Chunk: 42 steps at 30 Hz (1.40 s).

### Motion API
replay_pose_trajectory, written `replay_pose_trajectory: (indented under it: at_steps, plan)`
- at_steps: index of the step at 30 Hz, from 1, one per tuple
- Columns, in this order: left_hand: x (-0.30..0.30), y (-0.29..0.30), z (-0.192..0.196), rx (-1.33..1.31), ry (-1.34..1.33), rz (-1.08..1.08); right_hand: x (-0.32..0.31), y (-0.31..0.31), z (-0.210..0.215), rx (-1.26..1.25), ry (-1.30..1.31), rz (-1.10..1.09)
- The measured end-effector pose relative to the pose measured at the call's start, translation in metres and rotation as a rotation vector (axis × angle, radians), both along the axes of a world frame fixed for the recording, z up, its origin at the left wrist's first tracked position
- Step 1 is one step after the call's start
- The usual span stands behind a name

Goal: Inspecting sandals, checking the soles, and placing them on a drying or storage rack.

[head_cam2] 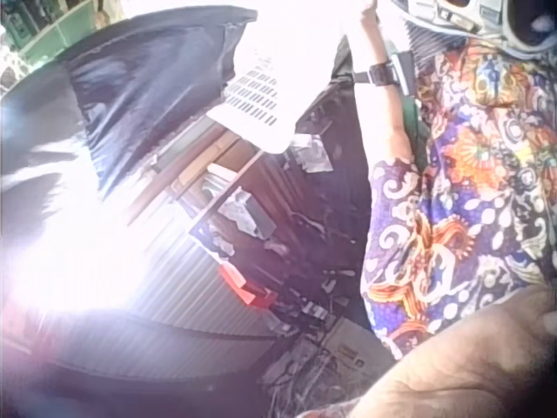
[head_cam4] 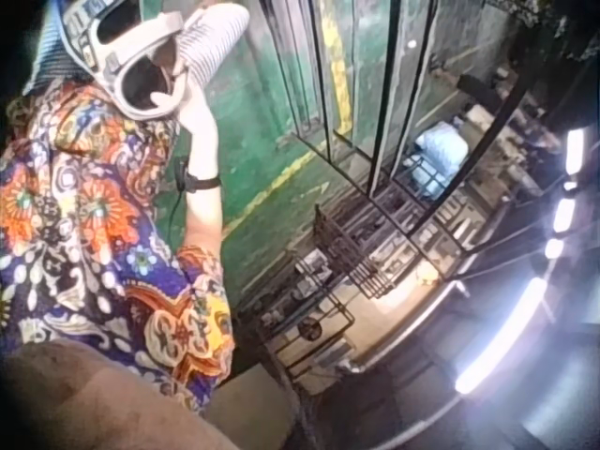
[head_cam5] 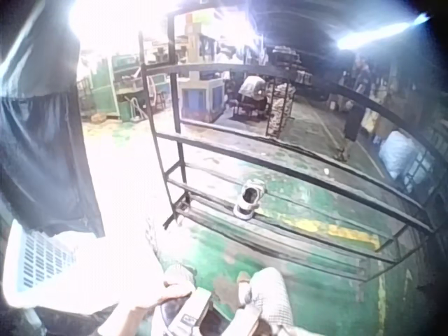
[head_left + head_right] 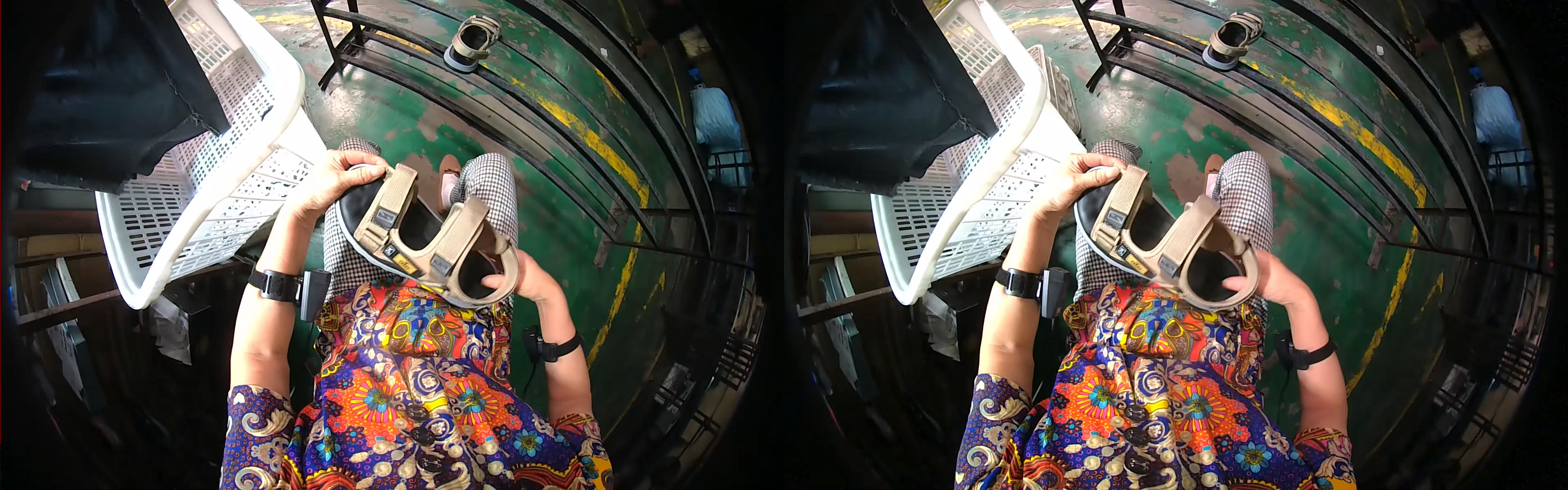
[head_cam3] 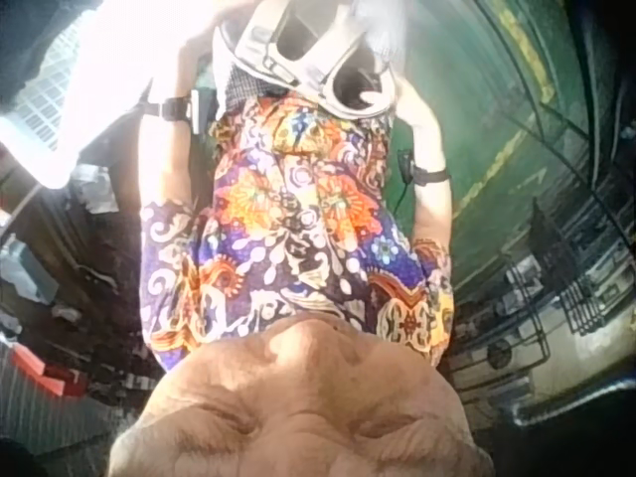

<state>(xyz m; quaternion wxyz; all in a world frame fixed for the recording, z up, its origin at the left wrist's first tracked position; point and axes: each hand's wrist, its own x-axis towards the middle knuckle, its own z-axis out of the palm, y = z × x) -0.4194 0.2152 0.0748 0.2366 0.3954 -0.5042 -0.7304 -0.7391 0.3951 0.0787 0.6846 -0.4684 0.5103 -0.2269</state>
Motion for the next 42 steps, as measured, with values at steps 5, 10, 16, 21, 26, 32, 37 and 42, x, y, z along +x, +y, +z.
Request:
replay_pose_trajectory:
  at_steps: [5,10,16,21,26,32,37,42]
  plan:
    - [-0.022,0.000,0.011,0.024,-0.042,-0.001,0.025,-0.007,-0.038,-0.005,-0.111,-0.348]
    - [-0.020,0.001,0.018,0.139,0.203,0.188,0.023,-0.003,-0.069,0.626,-1.149,-0.198]
    - [-0.001,0.023,-0.039,0.202,-0.018,0.247,0.051,-0.018,-0.035,0.527,-1.753,-0.311]
    - [0.010,0.037,-0.068,0.258,-0.085,0.256,0.049,-0.017,-0.031,0.525,-1.708,-0.351]
    - [0.006,0.035,-0.073,0.245,-0.028,0.299,0.047,-0.013,-0.038,0.550,-1.656,-0.364]
    - [0.004,0.036,-0.075,0.212,-0.034,0.301,0.052,-0.016,-0.043,0.584,-1.689,-0.354]
    - [0.007,0.034,-0.075,0.211,-0.015,0.315,0.052,-0.020,-0.043,0.590,-1.690,-0.348]
    - [0.003,0.034,-0.072,0.180,-0.049,0.317,0.047,-0.031,-0.033,0.494,-1.416,-0.431]
